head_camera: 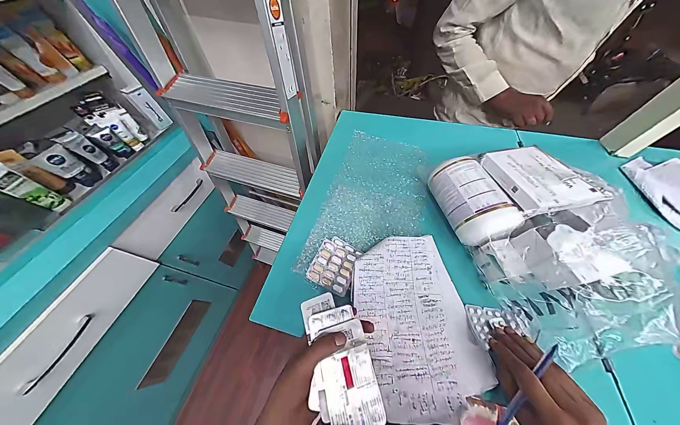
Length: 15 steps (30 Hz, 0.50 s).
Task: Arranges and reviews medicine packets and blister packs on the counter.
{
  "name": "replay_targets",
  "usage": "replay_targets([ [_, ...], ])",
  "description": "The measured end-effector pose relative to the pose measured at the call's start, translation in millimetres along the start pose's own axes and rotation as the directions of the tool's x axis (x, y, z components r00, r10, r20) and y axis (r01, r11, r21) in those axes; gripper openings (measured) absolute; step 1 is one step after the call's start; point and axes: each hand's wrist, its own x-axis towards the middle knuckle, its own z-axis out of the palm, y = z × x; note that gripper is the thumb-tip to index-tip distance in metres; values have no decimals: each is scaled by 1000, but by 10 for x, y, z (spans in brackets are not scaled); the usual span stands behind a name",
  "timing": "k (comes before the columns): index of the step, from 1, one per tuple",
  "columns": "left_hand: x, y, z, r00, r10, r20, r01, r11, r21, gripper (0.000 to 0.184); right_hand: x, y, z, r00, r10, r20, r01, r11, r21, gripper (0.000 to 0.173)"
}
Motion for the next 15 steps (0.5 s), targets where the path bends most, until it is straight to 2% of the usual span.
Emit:
replay_targets([
  [6,-10,39,89,997,52,-49,-53,999,-6,30,28,-53,-2,997,44,67,-46,999,20,20],
  [15,-14,78,79,994,104,-13,-104,994,-27,29,80,-48,-126,981,79,180,-90,994,55,25],
])
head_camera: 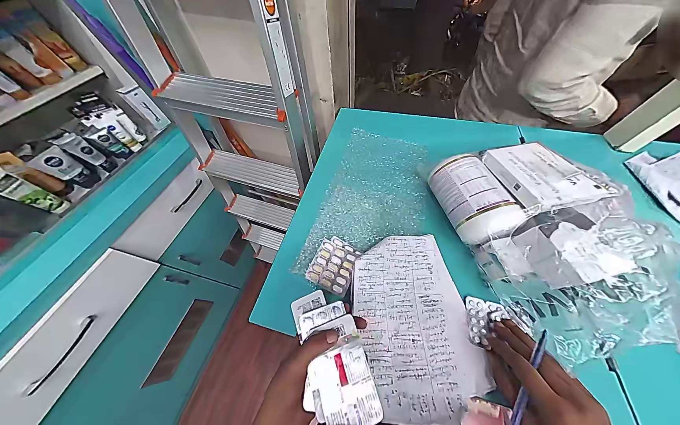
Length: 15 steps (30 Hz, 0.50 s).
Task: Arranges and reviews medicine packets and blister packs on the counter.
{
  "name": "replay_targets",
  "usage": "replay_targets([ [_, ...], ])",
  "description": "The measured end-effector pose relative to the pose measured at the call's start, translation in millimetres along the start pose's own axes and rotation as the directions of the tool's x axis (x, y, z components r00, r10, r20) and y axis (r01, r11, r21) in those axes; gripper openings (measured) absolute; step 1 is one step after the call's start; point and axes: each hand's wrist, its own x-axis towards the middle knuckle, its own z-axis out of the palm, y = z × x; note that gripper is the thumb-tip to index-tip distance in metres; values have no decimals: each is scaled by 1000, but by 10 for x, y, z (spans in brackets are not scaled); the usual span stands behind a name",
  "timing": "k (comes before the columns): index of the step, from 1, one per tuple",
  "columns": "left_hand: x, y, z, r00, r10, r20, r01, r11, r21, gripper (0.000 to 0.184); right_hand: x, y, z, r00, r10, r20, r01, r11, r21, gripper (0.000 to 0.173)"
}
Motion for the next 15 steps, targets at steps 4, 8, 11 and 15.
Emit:
replay_targets([
  [4,5,20,-55,1000,-13,1,13,999,-36,29,53,-95,-46,998,-4,-57,6,999,38,24],
  [8,19,18,-86,999,17,-27,-19,998,-56,31,198,-330,5,994,-32,-106,54,976,212,25],
  [11,41,-15,-11,987,46,-155,-52,998,-37,29,362,-603,55,998,-35,-46,52,887,458,31],
  [15,82,-78,182,944,47,-326,-61,998,-32,28,574,-938,99,988,-147,51,73,725,685,64],
])
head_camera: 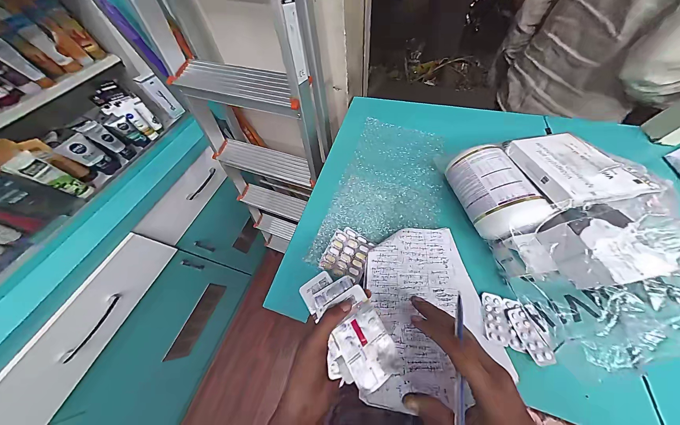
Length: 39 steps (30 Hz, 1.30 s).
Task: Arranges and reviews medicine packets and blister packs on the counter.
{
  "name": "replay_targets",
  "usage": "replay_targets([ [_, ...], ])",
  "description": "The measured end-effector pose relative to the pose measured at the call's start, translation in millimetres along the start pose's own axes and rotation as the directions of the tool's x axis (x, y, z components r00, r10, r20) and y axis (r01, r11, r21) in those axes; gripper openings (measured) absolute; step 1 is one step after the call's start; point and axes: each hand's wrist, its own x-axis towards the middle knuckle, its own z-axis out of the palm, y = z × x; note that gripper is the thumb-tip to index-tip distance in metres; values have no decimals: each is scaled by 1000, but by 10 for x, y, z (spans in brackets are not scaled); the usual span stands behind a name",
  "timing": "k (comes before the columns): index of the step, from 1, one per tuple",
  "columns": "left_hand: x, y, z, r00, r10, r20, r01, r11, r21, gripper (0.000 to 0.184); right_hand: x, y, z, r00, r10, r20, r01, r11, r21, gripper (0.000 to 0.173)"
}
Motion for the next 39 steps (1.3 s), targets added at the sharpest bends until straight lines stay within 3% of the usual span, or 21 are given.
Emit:
replay_targets([
  [3,6,-31,72,999,7,-43,-6,1000,13,37,100,-28,147,997,-38,65,36,999,33,79],
  [9,-58,-132,152,996,22,-91,-18,999,47,42,102,-45,312,995,-56,78,52,997,58,86],
  [12,-77,-140,85,997,1,-75,2,999,45,37,85,-2,266,999,-27,28,21,978,207,80],
  [14,-80,-128,21,998,7,-62,-5,1000,31,37,49,122,183,995,54,-81,-17,913,408,67],
  [16,-87,-97,-22,998,24,-61,-22,999,26,37,27,250,71,965,163,-207,-38,864,502,54],
  [21,-72,-4,-37,996,48,-80,-46,999,27,26,-64,467,-194,924,185,-334,-78,947,310,41],
  [23,-57,24,-56,997,47,-65,-46,999,20,23,-78,511,-198,916,187,-354,-63,940,335,52],
  [26,-35,47,-109,998,60,-24,-61,998,-19,24,-52,489,-184,904,264,-335,-49,844,534,80],
  [30,-24,58,-180,998,59,10,-58,995,-82,23,-87,472,-161,909,291,-299,-58,797,601,83],
  [35,-35,84,-241,997,76,14,-75,992,-101,28,-240,486,-170,887,280,-367,-48,847,529,72],
  [37,-42,100,-290,993,89,81,-84,995,-62,30,-356,507,-192,873,156,-461,27,931,365,63],
  [39,-61,118,-376,974,73,213,-79,997,19,33,-499,524,-242,863,-114,-493,146,989,28,54],
])
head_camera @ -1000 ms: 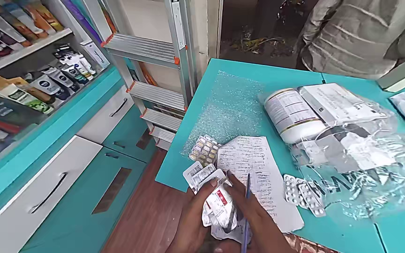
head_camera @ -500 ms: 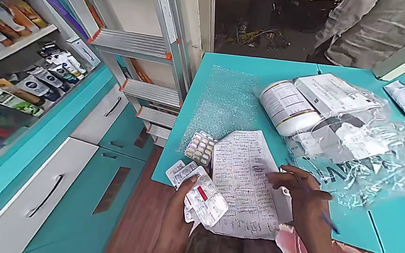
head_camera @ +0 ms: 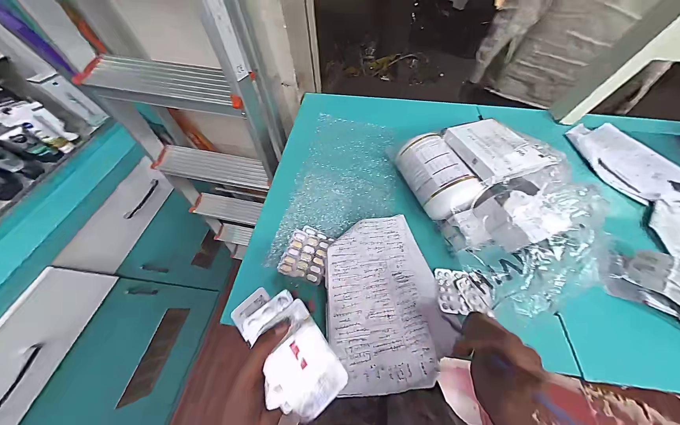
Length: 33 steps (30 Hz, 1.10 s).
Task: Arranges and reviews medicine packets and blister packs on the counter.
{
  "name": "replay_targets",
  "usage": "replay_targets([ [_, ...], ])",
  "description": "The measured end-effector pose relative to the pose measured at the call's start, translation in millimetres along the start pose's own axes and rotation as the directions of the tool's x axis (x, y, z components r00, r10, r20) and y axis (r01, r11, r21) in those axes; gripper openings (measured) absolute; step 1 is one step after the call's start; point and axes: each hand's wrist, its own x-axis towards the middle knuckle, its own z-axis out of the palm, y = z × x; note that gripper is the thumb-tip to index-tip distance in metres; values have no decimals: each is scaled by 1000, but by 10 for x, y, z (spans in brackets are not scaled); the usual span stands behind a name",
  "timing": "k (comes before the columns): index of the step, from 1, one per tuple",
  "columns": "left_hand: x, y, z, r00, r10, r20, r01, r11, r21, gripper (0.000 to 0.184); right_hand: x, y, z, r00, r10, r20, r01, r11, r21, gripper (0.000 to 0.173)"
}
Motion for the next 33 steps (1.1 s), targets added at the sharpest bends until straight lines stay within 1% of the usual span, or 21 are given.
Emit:
replay_targets([
  [1,-21,8,-40,997,-18,75,17,1000,26,34,-16,-16,-37,990,-136,39,139,986,-95,47],
  [2,-51,12,-57,990,-46,137,41,998,40,35,-29,-51,-59,969,-228,92,241,955,-171,40],
  [3,-77,8,-52,979,-75,188,66,996,52,36,-41,-98,-54,954,-272,127,295,928,-226,36],
  [5,-89,-22,-36,953,-114,281,112,993,23,37,-82,-176,-37,945,-269,185,315,902,-295,35],
  [6,-91,-32,-11,946,-130,298,139,990,-7,37,-108,-189,-29,946,-257,197,308,899,-312,35],
  [10,-113,-27,9,948,-152,278,177,982,-65,36,-207,-185,6,957,-230,176,280,888,-365,35],
  [13,-139,18,-41,960,-153,233,160,987,-8,34,-260,-200,-13,964,-212,161,260,880,-397,34],
  [15,-150,47,-85,967,-151,205,154,988,-2,34,-280,-215,-35,967,-196,161,247,875,-416,34],
  [17,-159,82,-97,974,-152,170,155,988,-6,34,-296,-219,-55,970,-192,149,239,867,-436,37],
  [21,-132,136,-152,968,-157,194,165,986,-25,34,-362,-253,-62,982,-162,95,188,864,-468,47],
  [24,-101,149,-219,971,-159,180,170,984,-48,34,-434,-269,-52,989,-125,72,145,865,-480,48],
  [27,-92,152,-182,978,-156,136,168,982,-82,33,-442,-273,-61,987,-151,46,155,864,-479,48],
  [29,-93,128,-160,980,-133,148,149,983,-105,33,-407,-279,-134,985,-155,73,171,862,-476,48],
  [31,-85,89,-133,984,-100,149,119,985,-122,32,-346,-246,-271,978,-159,131,203,860,-468,49],
  [33,-86,49,-79,990,-72,120,89,987,-137,32,-284,-173,-421,967,-187,175,248,853,-458,49],
])
